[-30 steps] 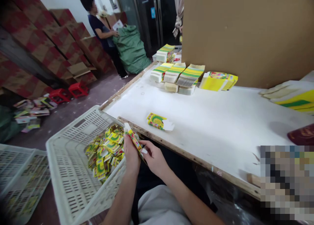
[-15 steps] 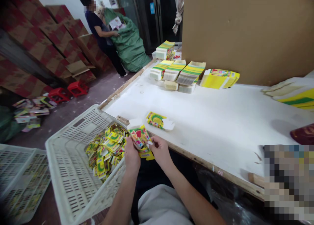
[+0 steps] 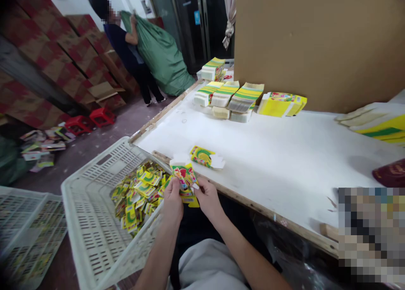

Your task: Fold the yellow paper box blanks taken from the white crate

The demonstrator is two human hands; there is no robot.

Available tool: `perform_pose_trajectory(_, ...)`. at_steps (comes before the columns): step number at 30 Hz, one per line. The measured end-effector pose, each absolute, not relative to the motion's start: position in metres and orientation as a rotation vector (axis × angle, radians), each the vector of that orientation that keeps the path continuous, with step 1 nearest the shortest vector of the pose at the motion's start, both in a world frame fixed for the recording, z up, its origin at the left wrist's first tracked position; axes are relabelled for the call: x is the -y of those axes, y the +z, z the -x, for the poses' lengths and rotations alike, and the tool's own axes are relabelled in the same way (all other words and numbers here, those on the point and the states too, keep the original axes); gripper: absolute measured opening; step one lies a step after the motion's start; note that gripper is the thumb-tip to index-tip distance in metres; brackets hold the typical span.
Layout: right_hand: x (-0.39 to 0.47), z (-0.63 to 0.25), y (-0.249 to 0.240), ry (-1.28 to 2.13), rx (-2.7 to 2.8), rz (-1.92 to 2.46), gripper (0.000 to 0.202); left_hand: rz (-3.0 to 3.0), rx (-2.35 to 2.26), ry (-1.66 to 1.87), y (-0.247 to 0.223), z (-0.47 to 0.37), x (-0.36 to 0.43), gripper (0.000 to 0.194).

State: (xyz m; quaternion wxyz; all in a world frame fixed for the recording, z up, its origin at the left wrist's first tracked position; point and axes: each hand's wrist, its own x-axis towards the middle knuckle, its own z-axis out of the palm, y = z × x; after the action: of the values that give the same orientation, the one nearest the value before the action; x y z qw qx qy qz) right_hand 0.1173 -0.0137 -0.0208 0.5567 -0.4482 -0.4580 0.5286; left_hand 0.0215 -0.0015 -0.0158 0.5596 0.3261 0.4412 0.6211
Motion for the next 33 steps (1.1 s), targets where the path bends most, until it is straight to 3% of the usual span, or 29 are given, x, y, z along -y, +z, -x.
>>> perform_pose_trajectory(12, 0.013, -0.131, -0.019, 1.171, 1.451, 1.182, 0.012, -0.72, -1.093, 1.611, -0.014, -0.002, -0.013, 0.026)
perform_pose_trajectory(16, 0.013, -0.144, -0.003, 0.822, 1.513, 1.306, 0.021, -0.806, -1.153, 1.745, 0.004, 0.005, -0.01, 0.019)
perform_pose_trajectory(20, 0.011, -0.159, 0.016, 0.311, 1.663, 1.422, 0.035, -1.241, -1.225, 1.99, 0.049, 0.011, 0.01, 0.036)
perform_pose_trajectory(22, 0.012, -0.158, 0.023, 0.18, 1.774, 1.416, 0.039, -1.492, -1.164, 1.807, 0.068, 0.012, 0.018, 0.04)
perform_pose_trajectory(27, 0.019, -0.149, 0.026, 0.168, 2.008, 1.207, 0.029, -1.501, -1.211, 1.126, 0.062, 0.008, 0.015, 0.081)
perform_pose_trajectory(31, 0.018, -0.154, 0.014, 0.251, 1.842, 1.142, 0.044, -1.574, -1.216, 0.918, 0.035, 0.002, 0.006, 0.049)
perform_pose_trajectory(33, 0.013, -0.156, 0.004, 0.371, 1.578, 1.198, 0.06, -1.621, -1.279, 0.915, 0.03, -0.003, 0.005, 0.051)
